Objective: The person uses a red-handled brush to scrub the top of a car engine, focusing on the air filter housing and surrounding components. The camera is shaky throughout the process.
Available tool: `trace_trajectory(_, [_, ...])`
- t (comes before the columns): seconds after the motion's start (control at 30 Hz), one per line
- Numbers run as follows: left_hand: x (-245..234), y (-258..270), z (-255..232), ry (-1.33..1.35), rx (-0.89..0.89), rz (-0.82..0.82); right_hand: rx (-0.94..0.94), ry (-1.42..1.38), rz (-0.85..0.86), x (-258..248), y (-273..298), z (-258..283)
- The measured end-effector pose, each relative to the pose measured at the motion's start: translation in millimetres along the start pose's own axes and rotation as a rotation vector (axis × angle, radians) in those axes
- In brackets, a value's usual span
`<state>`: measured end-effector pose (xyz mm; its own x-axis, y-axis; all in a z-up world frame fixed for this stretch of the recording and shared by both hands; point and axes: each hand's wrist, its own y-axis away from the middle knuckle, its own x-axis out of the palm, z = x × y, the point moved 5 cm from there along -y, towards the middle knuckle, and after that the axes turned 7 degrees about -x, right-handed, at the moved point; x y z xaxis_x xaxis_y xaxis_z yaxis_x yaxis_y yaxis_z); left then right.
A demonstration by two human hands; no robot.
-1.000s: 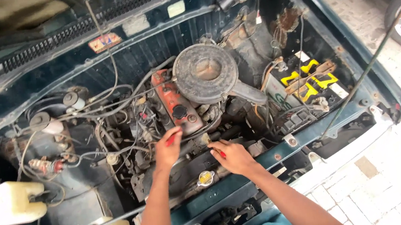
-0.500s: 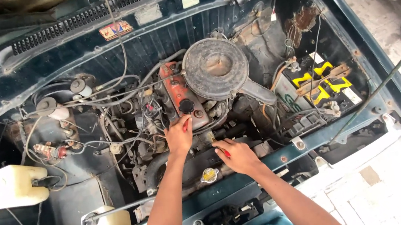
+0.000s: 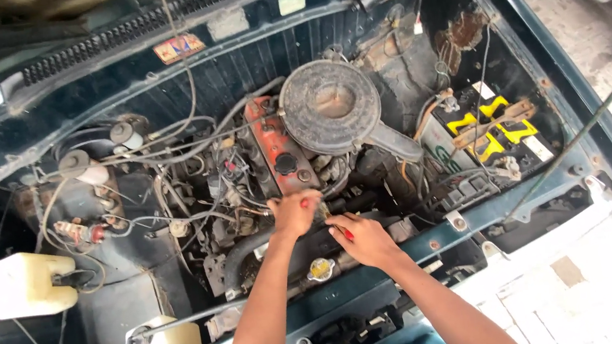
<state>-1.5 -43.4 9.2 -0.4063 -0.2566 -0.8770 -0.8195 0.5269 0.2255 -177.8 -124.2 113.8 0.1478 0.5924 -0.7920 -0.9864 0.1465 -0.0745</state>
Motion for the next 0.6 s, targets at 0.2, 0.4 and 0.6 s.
trace_trajectory(0.2, [-36, 4, -2, -0.059, -0.065, -0.264, 0.080, -0.129, -0.036, -8, 0, 2])
trace_trajectory(0.4, [-34, 24, 0, 0.184, -0.037, -0.035, 0.244, -0.694, -0.416, 12, -10, -59])
trace_trajectory(0.6, [-65, 134, -14, 0.314, 0.025, -0.335, -0.025, -0.597, -0.670, -70, -69, -107])
